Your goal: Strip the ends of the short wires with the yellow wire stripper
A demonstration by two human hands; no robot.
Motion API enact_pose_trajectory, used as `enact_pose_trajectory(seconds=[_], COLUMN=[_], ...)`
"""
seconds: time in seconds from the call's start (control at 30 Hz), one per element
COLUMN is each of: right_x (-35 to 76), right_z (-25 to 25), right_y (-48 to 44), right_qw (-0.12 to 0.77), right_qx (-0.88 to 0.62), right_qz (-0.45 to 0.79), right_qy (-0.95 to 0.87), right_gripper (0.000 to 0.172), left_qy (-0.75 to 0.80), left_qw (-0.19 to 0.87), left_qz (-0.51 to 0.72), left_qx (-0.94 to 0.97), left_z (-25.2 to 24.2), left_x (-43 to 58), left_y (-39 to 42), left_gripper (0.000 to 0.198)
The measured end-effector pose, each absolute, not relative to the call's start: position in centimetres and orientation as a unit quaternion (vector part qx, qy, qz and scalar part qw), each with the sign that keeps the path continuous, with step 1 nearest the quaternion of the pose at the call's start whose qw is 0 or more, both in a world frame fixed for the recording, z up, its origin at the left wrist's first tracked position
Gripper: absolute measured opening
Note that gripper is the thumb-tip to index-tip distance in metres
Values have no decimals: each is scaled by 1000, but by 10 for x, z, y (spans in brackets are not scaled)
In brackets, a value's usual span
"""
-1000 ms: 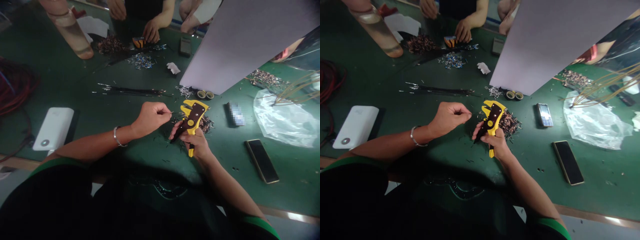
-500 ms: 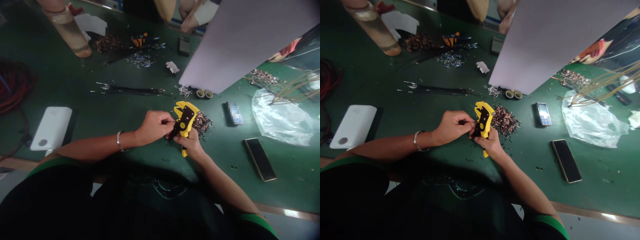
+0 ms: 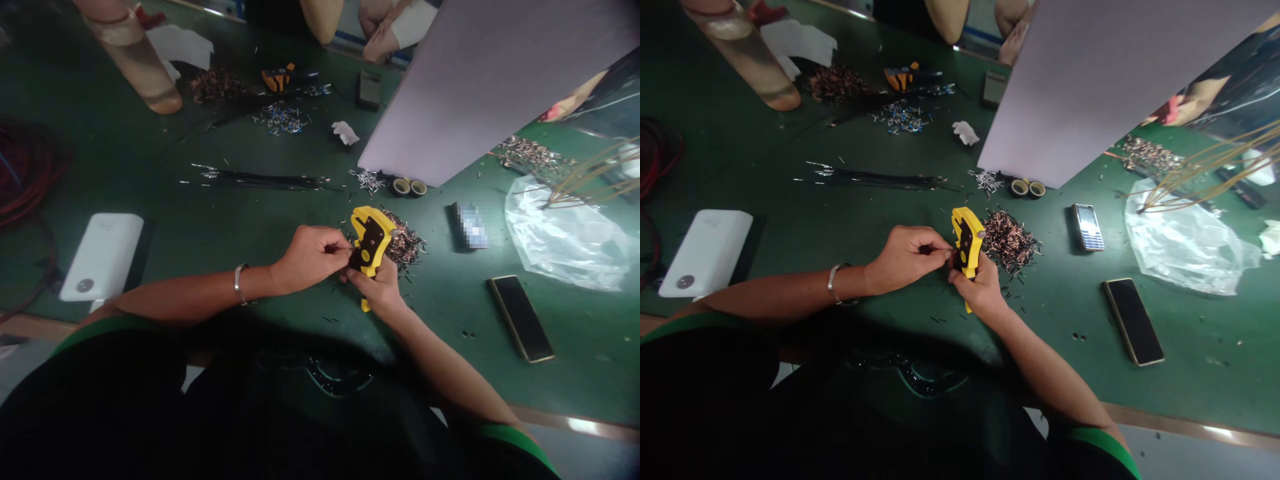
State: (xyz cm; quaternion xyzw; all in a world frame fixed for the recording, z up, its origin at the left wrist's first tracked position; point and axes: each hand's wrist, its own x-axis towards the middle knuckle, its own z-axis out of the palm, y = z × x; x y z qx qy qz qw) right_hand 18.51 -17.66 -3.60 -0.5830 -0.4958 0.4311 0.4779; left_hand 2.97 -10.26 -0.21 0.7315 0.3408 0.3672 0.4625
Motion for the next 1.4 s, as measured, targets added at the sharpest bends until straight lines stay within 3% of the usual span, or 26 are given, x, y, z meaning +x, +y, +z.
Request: enact_pose_trajectory(seconds=[0.57,1.4], right_x=[187,182], right_z=[-43,-59], right_y=[-175,-165], right_qw=[452,499], right_qx=[-615,-602], right_qz=[313,336], right_qy=[-566,-525], right_gripper=[5,7], left_qy=[335,360], left_qw=[486,490], left_qz=[332,297], left_qx=[736,736], left_z=[-4,-4], left_x=[30,31], left_y=[-97,-81], left_gripper=[14,13])
